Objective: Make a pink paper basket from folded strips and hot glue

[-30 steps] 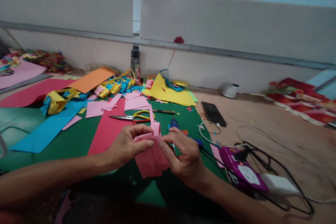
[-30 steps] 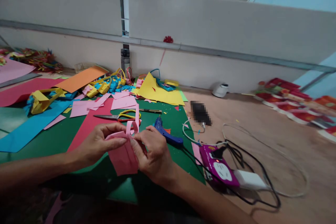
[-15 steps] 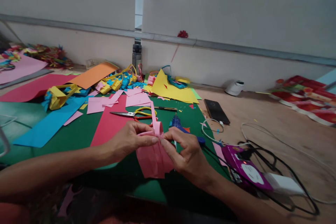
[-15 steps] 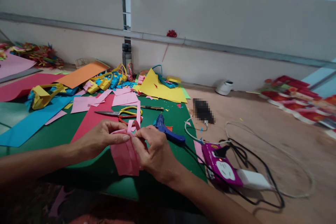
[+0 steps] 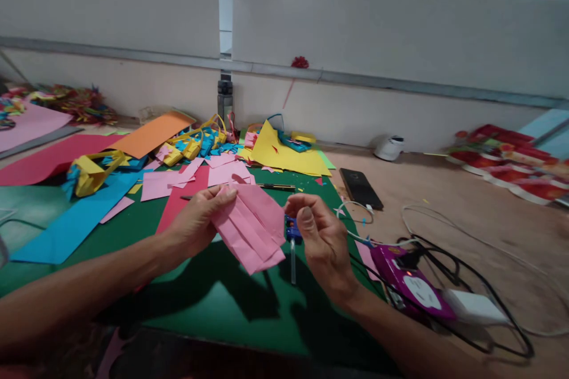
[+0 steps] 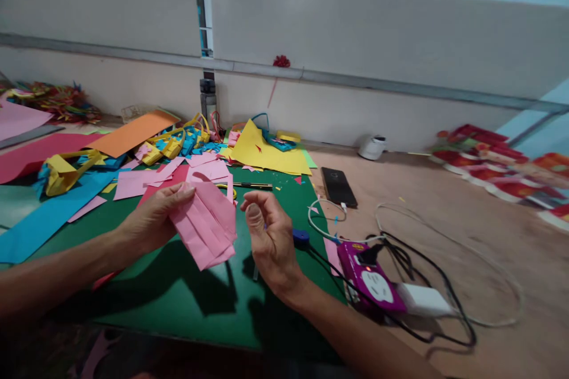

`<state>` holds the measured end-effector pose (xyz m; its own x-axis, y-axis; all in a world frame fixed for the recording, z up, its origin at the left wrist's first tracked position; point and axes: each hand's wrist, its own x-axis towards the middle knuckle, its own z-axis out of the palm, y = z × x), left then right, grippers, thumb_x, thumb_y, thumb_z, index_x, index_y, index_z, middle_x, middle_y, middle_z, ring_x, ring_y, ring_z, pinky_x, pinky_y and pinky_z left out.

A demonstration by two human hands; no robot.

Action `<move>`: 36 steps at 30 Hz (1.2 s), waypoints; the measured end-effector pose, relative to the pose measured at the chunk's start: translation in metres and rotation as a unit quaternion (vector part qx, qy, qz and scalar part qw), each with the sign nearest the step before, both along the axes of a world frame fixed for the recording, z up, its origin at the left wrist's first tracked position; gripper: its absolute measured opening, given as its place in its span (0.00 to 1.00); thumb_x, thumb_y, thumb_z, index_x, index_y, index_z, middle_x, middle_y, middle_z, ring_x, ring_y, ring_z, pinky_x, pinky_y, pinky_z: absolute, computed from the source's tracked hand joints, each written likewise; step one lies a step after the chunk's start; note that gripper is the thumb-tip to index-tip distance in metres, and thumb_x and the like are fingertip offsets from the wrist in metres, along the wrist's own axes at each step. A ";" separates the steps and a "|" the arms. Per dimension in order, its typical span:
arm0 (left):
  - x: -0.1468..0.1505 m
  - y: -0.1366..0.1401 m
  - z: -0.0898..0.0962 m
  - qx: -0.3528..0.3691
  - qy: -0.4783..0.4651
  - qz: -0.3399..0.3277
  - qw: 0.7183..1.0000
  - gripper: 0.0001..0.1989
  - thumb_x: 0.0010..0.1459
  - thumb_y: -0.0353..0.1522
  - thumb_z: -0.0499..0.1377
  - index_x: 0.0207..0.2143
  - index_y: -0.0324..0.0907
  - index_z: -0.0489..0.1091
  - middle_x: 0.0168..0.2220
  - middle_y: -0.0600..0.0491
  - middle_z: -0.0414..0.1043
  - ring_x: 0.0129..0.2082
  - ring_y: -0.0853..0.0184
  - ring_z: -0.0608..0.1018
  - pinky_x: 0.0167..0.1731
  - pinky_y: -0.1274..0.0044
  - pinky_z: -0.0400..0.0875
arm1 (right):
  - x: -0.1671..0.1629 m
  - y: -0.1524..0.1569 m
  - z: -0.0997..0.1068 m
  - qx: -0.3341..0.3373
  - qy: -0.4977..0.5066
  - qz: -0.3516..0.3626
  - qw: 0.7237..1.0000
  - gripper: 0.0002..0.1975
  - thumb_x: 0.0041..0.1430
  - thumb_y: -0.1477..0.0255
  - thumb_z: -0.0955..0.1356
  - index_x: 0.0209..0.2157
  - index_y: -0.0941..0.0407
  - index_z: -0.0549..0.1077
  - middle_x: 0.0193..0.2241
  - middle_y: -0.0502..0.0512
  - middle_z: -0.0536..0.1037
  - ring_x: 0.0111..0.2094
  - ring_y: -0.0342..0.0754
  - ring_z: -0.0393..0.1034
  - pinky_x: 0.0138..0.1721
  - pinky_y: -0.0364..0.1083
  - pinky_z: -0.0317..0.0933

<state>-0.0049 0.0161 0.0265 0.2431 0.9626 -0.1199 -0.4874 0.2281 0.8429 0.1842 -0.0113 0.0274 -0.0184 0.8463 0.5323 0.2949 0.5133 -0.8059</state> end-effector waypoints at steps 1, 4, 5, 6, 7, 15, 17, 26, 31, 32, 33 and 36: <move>-0.001 0.001 0.000 0.007 -0.006 0.000 1.000 0.17 0.44 0.38 0.68 0.34 0.36 0.71 0.30 0.51 0.76 0.29 0.67 0.77 0.31 0.78 0.71 | 0.001 0.000 0.000 0.014 0.005 -0.009 1.000 0.14 0.60 0.58 0.62 0.37 0.54 0.68 0.30 0.52 0.72 0.32 0.45 0.68 0.33 0.44 0.64; -0.002 0.005 0.000 0.025 -0.022 0.028 0.999 0.17 0.47 0.38 0.67 0.37 0.37 0.71 0.34 0.50 0.76 0.33 0.65 0.77 0.34 0.76 0.72 | 0.002 -0.002 -0.001 0.017 -0.019 -0.002 1.000 0.17 0.59 0.55 0.61 0.36 0.55 0.67 0.29 0.52 0.72 0.31 0.45 0.67 0.32 0.43 0.63; -0.002 0.006 0.001 0.032 -0.027 0.036 0.998 0.18 0.47 0.38 0.66 0.37 0.38 0.71 0.36 0.50 0.76 0.34 0.65 0.77 0.35 0.76 0.72 | 0.001 -0.003 -0.001 0.006 -0.033 0.015 0.999 0.19 0.59 0.53 0.60 0.34 0.55 0.67 0.28 0.52 0.71 0.29 0.44 0.66 0.30 0.43 0.62; -0.002 0.006 0.001 0.040 -0.031 0.037 0.998 0.18 0.47 0.39 0.66 0.38 0.38 0.70 0.37 0.50 0.76 0.36 0.65 0.77 0.37 0.75 0.72 | -0.001 -0.005 -0.001 -0.004 -0.045 0.035 0.998 0.21 0.59 0.52 0.59 0.33 0.56 0.68 0.27 0.52 0.72 0.28 0.44 0.66 0.28 0.43 0.62; -0.001 0.006 0.002 0.049 -0.034 0.035 0.998 0.19 0.47 0.40 0.66 0.39 0.39 0.70 0.38 0.49 0.76 0.36 0.64 0.77 0.37 0.75 0.72 | -0.003 -0.007 -0.002 -0.015 -0.060 0.055 0.997 0.22 0.58 0.51 0.59 0.32 0.56 0.68 0.26 0.52 0.72 0.27 0.44 0.66 0.28 0.43 0.61; -0.001 0.005 -0.004 0.082 0.036 0.039 0.995 0.20 0.41 0.40 0.69 0.33 0.38 0.68 0.30 0.54 0.72 0.30 0.68 0.75 0.34 0.77 0.70 | -0.007 -0.006 -0.007 0.030 -0.154 -0.021 0.987 0.12 0.56 0.70 0.64 0.20 0.55 0.64 0.17 0.46 0.66 0.20 0.41 0.58 0.22 0.41 0.54; -0.005 0.010 -0.008 0.125 0.118 0.087 0.981 0.18 0.43 0.39 0.68 0.30 0.39 0.66 0.28 0.56 0.68 0.29 0.70 0.73 0.32 0.77 0.69 | 0.001 0.001 -0.004 0.146 -0.221 -0.077 0.961 0.12 0.57 0.71 0.64 0.20 0.55 0.63 0.17 0.47 0.66 0.21 0.42 0.59 0.24 0.43 0.54; -0.018 0.014 -0.020 0.609 0.403 0.335 0.596 0.20 0.46 0.34 0.66 0.39 0.43 0.62 0.38 0.51 0.64 0.40 0.63 0.69 0.42 0.69 0.64 | 0.017 0.005 0.005 0.373 -0.521 -0.172 0.748 0.10 0.58 0.78 0.60 0.24 0.57 0.68 0.20 0.53 0.69 0.25 0.46 0.61 0.45 0.55 0.55; -0.012 -0.005 -0.017 0.729 0.466 0.274 0.420 0.06 0.52 0.28 0.62 0.33 0.42 0.68 0.32 0.52 0.68 0.33 0.66 0.69 0.35 0.71 0.60 | 0.009 -0.006 -0.002 0.413 -0.540 -0.159 0.716 0.09 0.57 0.81 0.60 0.29 0.59 0.71 0.24 0.55 0.73 0.30 0.47 0.65 0.47 0.54 0.54; -0.012 -0.007 -0.017 0.739 0.464 0.265 0.410 0.04 0.54 0.26 0.60 0.33 0.42 0.68 0.31 0.53 0.68 0.33 0.67 0.69 0.34 0.71 0.59 | 0.008 -0.008 -0.003 0.421 -0.539 -0.156 0.713 0.09 0.57 0.81 0.61 0.29 0.60 0.71 0.25 0.55 0.74 0.31 0.48 0.66 0.47 0.54 0.55; -0.013 -0.008 -0.017 0.749 0.462 0.253 0.403 0.04 0.55 0.25 0.57 0.33 0.42 0.69 0.30 0.53 0.69 0.32 0.67 0.69 0.34 0.71 0.59 | 0.006 -0.009 -0.003 0.426 -0.539 -0.153 0.710 0.09 0.57 0.80 0.61 0.30 0.60 0.72 0.25 0.56 0.75 0.32 0.49 0.67 0.46 0.54 0.55; -0.017 -0.010 -0.018 0.772 0.454 0.220 0.387 0.07 0.56 0.23 0.54 0.35 0.40 0.69 0.29 0.53 0.70 0.32 0.68 0.69 0.35 0.70 0.59 | 0.004 -0.010 -0.004 0.429 -0.541 -0.143 0.710 0.09 0.57 0.79 0.61 0.30 0.60 0.73 0.26 0.56 0.75 0.33 0.49 0.68 0.46 0.54 0.56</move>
<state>-0.0215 0.0063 0.0085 0.5470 -0.0188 0.8369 0.4645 -0.8249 -0.3221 0.1878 -0.0214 0.0229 -0.7011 0.2717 0.6592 0.6939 0.4729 0.5431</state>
